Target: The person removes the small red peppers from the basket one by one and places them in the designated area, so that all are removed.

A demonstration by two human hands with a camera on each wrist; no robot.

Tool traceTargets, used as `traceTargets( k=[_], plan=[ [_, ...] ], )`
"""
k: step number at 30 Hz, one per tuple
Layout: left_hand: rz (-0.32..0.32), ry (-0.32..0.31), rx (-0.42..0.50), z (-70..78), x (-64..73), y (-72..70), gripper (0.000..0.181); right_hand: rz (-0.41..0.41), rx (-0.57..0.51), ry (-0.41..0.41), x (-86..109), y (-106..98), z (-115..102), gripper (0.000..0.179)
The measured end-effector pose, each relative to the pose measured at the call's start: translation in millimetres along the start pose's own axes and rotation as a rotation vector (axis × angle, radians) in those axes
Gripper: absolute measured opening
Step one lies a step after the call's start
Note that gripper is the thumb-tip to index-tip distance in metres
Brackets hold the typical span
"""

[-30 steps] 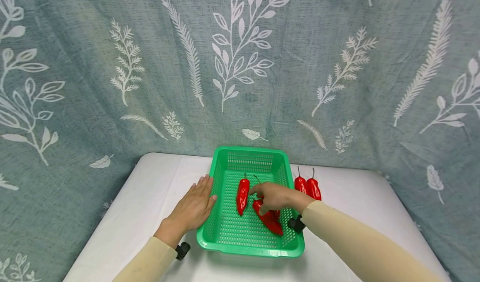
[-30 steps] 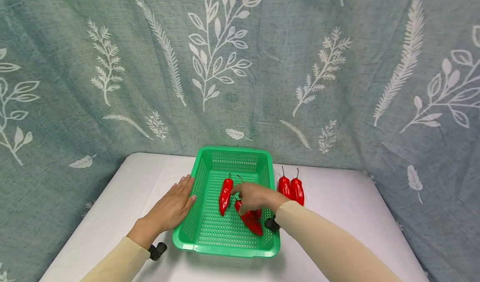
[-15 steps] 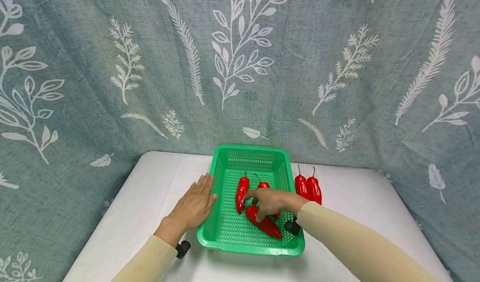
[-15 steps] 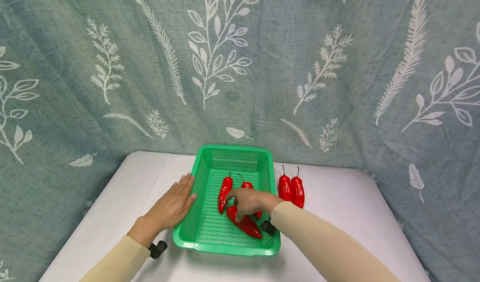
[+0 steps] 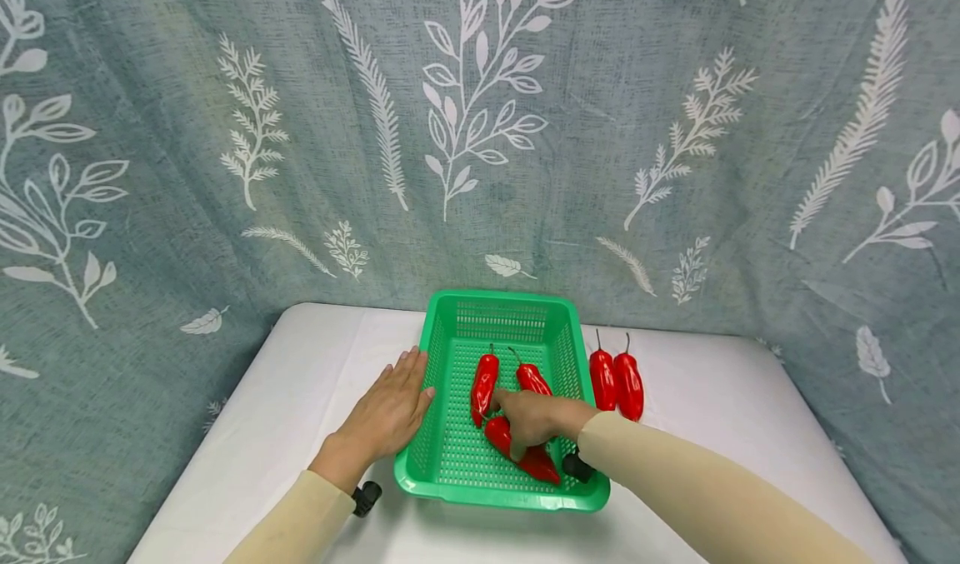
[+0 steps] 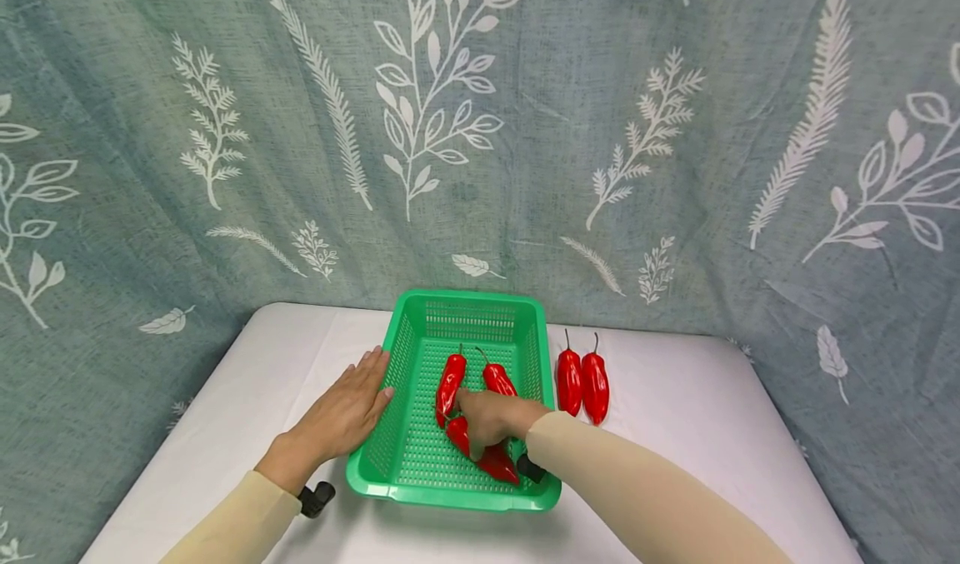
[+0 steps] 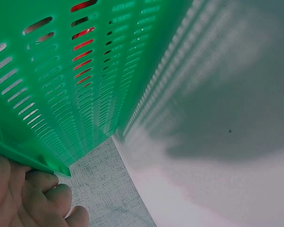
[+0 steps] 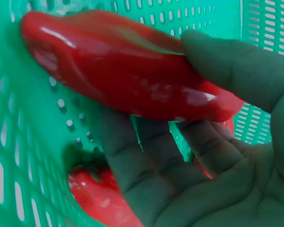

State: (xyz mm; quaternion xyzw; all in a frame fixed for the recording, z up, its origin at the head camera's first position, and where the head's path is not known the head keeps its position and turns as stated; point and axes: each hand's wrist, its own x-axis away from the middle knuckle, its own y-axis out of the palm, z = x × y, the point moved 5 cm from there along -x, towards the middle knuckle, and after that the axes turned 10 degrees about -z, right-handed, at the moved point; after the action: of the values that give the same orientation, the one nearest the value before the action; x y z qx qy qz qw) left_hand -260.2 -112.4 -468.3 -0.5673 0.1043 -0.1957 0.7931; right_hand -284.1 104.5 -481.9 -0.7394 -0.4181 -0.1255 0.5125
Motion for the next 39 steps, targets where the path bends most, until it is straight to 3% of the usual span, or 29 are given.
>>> traceTargets(
  k=[9,13,28,39],
  plan=[
    [0.003,0.003,-0.004,2.0,-2.9,-1.4,0.065,0.013,-0.038,-0.16,-2.3,-5,-3,0.053],
    [0.005,0.004,-0.015,2.6,-3.6,-2.0,0.065,0.009,-0.064,-0.193,-2.5,-6,-5,0.053],
    [-0.012,-0.001,-0.006,1.8,-2.7,-2.2,0.066,0.074,-0.112,-0.24,7.9,-22,-13,0.055],
    [-0.021,-0.007,-0.083,0.7,-1.5,-2.2,0.065,0.145,-0.177,-0.231,16.9,-37,-11,0.055]
  ],
)
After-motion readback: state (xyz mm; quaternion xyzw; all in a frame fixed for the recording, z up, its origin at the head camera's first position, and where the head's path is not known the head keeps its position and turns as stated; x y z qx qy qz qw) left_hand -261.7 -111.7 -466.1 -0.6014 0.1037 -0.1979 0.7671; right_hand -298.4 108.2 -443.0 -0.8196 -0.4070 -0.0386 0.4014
